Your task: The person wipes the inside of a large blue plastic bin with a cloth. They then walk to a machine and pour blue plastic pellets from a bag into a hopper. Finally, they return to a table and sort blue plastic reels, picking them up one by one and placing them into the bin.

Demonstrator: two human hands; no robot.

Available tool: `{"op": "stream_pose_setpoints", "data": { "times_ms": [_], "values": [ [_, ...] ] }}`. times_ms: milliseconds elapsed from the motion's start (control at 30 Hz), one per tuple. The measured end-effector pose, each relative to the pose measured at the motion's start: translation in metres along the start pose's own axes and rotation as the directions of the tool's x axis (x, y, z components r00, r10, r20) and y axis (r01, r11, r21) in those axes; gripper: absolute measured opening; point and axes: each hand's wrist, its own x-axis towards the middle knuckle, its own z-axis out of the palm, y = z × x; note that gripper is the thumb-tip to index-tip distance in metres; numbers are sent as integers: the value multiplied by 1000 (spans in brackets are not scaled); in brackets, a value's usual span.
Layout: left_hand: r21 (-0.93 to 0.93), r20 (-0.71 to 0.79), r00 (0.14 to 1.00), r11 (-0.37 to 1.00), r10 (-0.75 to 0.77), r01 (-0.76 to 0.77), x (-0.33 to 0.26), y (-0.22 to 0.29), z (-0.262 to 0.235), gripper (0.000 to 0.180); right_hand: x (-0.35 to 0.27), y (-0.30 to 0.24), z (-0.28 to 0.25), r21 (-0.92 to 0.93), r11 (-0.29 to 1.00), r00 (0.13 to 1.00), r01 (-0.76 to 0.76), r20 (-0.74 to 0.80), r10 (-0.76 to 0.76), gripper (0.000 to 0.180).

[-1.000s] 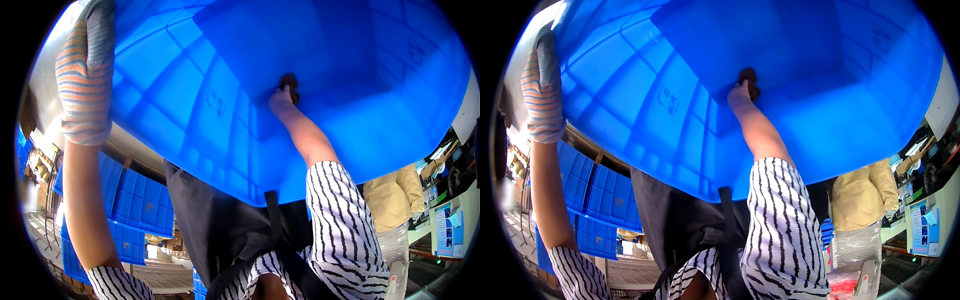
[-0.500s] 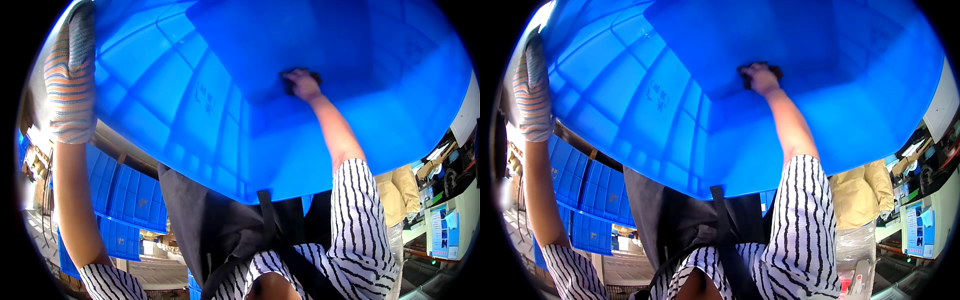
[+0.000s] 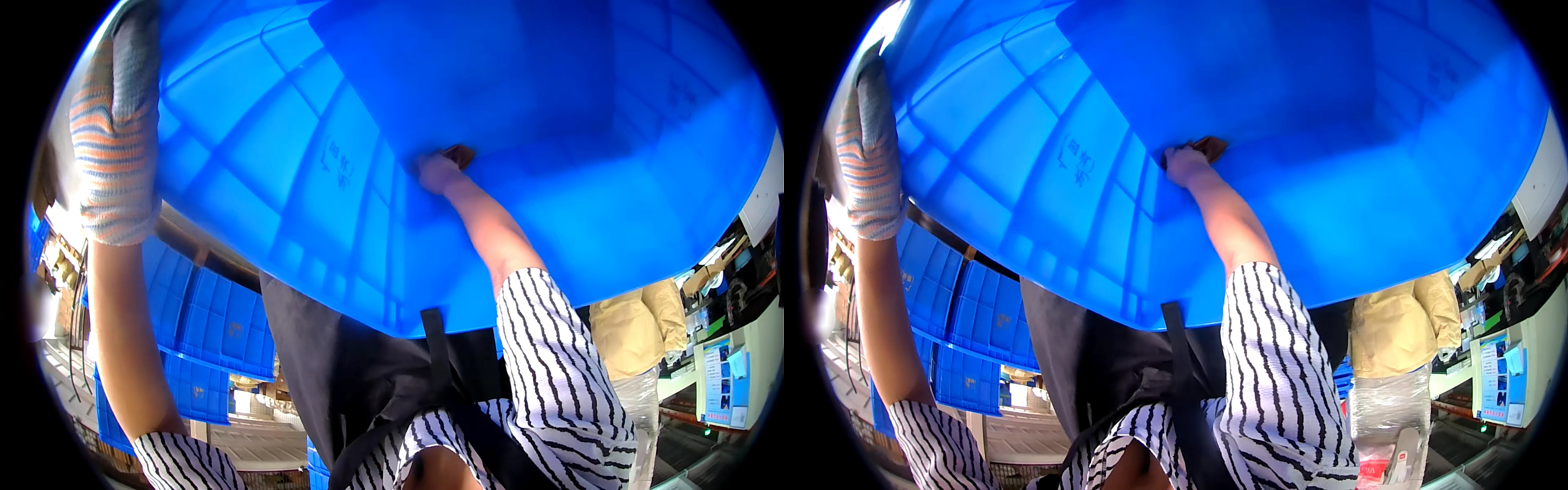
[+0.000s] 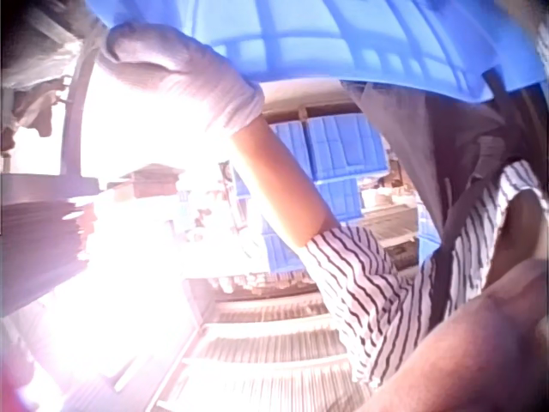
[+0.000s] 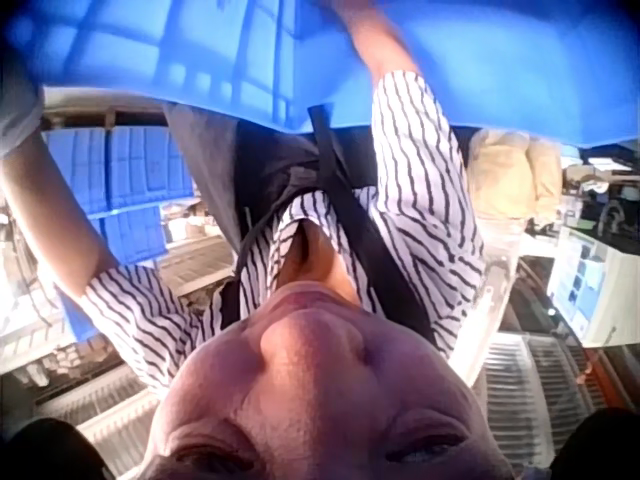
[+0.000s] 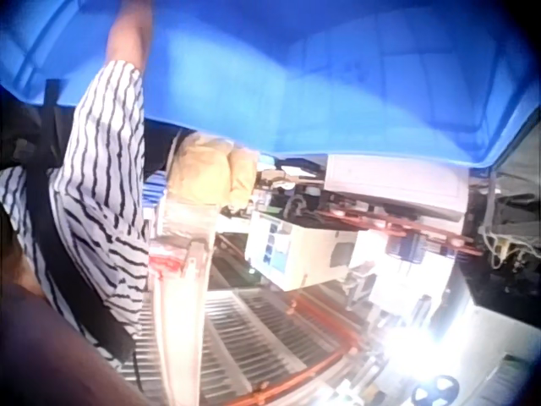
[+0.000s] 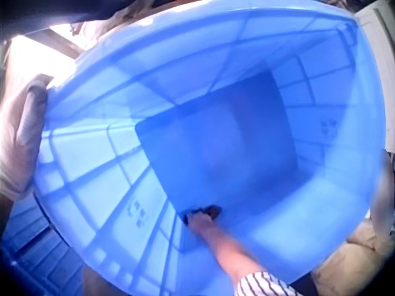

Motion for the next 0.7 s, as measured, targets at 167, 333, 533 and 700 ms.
{"op": "stream_pose_setpoints", "data": {
  "times_ms": [167, 333, 533, 700],
  "values": [
    [161, -10, 1000, 987, 18, -16, 0, 15, 0, 45, 8, -45, 5, -79, 996, 996, 50, 78, -44, 40],
    [-29, -72, 997, 1000, -11, 9, 12, 37, 10, 36, 14, 2, 7, 413, 902, 992, 121, -26, -121, 37],
    [-32, 62, 986, 987, -155, 157, 1, 36, 1, 45, -78, 103, -76, 962, 226, 987, 156, -145, -66, 40],
    [46, 100, 978, 983, -184, 180, 5, 43, -18, 45, -45, 140, -72, 376, 910, 906, 172, -424, 4, 38]
  ]
}}
